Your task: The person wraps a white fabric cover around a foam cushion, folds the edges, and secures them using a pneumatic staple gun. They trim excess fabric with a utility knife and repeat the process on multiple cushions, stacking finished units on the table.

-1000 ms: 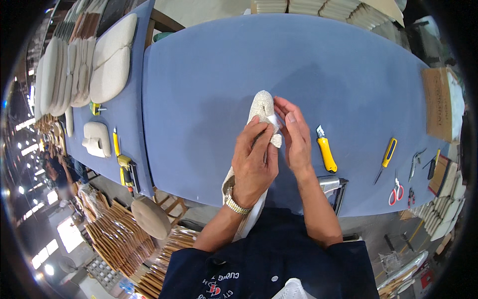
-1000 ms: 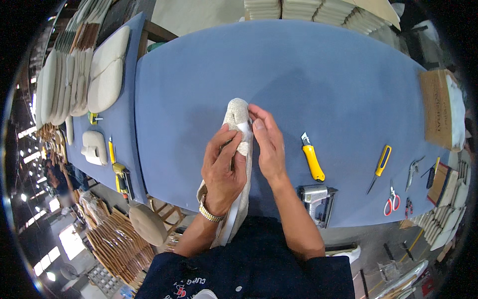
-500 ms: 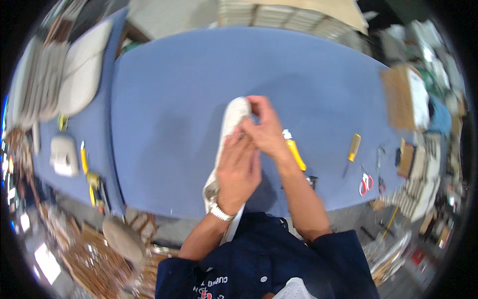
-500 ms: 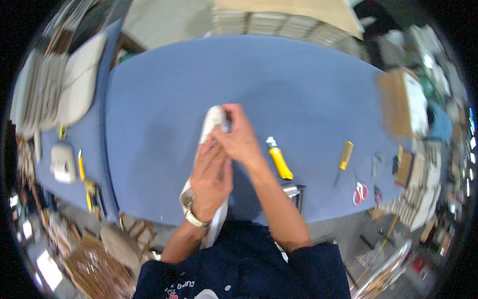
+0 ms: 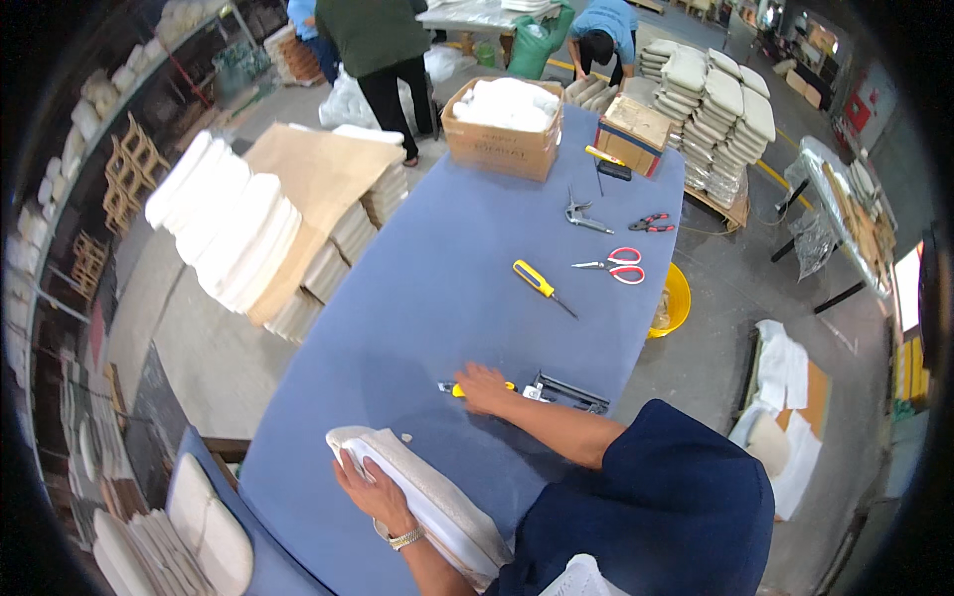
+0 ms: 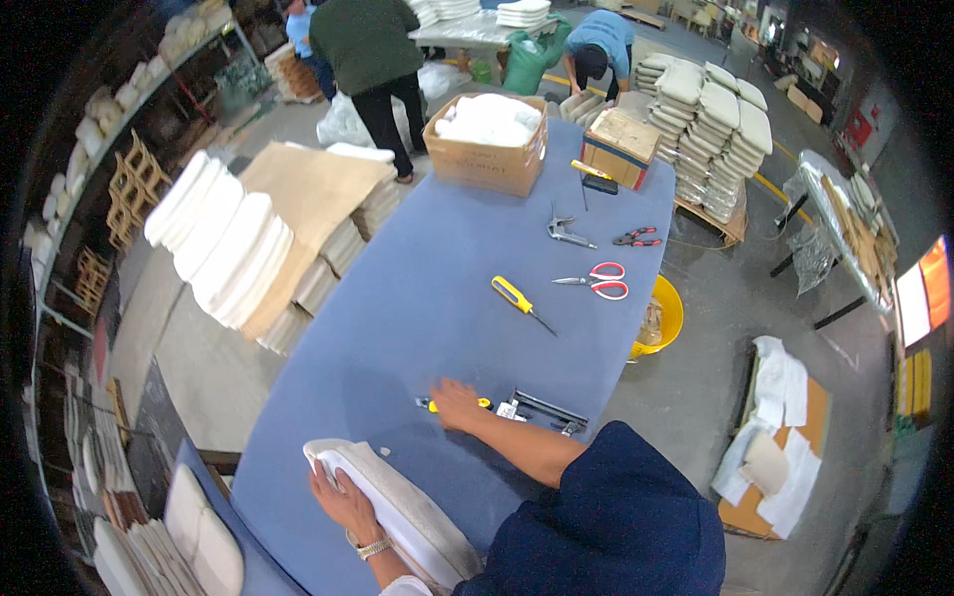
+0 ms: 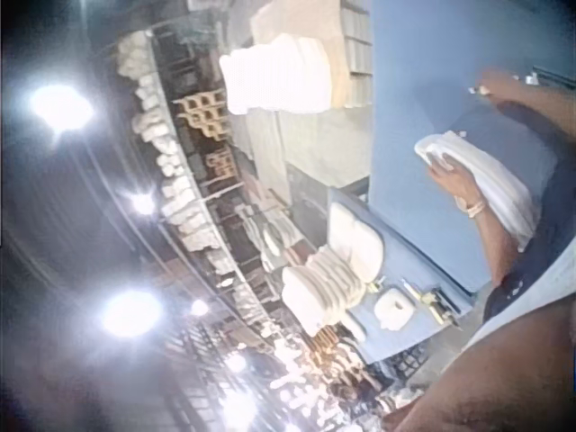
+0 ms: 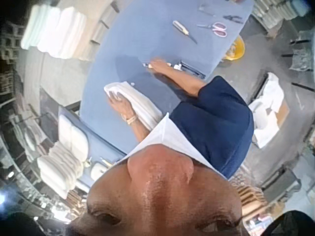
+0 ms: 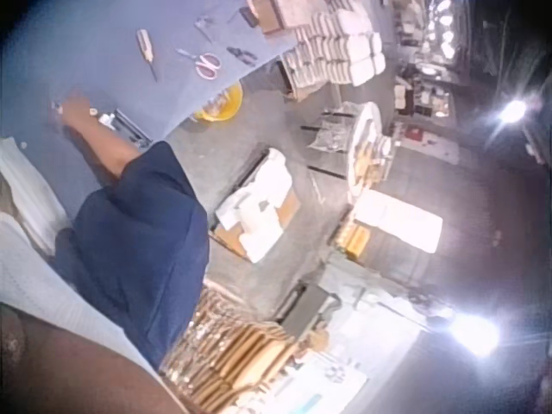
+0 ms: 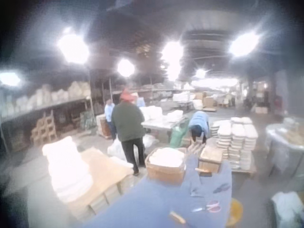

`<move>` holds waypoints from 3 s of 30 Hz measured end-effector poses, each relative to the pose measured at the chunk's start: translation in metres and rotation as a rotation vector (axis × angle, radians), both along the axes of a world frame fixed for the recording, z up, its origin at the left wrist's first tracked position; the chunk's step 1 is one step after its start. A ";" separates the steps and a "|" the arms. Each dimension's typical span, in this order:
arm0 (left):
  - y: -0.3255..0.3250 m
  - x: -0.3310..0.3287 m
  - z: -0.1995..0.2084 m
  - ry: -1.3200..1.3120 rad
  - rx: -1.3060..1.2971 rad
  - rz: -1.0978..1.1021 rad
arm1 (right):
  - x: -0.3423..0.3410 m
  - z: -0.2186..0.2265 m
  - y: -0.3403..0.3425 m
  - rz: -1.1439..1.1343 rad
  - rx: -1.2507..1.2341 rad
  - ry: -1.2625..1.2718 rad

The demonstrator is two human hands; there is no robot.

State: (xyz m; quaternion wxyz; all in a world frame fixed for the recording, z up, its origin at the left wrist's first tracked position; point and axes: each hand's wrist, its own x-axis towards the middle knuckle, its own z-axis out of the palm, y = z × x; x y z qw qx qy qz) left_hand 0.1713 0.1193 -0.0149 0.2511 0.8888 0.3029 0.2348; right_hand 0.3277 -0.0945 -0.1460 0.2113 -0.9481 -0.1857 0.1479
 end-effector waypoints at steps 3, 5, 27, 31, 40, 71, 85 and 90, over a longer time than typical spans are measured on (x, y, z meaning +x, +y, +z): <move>0.008 -0.003 0.005 -0.046 -0.071 -0.010 | 0.000 -0.002 -0.033 0.065 0.076 0.015; 0.002 -0.006 0.011 -0.130 -0.196 -0.006 | 0.020 -0.001 -0.041 0.002 0.090 0.142; -0.077 -0.044 -0.003 -0.413 -0.606 -0.059 | -0.096 0.053 -0.046 -0.076 0.620 0.539; 0.002 -0.135 -0.094 0.093 -0.278 0.054 | -0.102 0.054 -0.065 -0.015 0.603 0.562; -0.008 -0.201 -0.150 0.345 -0.649 0.047 | -0.171 0.019 -0.076 -0.110 0.852 0.899; 0.072 -0.227 -0.087 -0.430 -1.628 -0.346 | -0.289 0.198 0.010 0.302 0.364 -0.107; 0.136 -0.382 -0.136 -0.790 -1.809 0.190 | -0.267 0.040 -0.112 -0.114 0.146 0.072; 0.152 -0.434 -0.171 -0.717 -1.679 0.528 | -0.190 0.021 -0.138 -0.307 0.292 0.197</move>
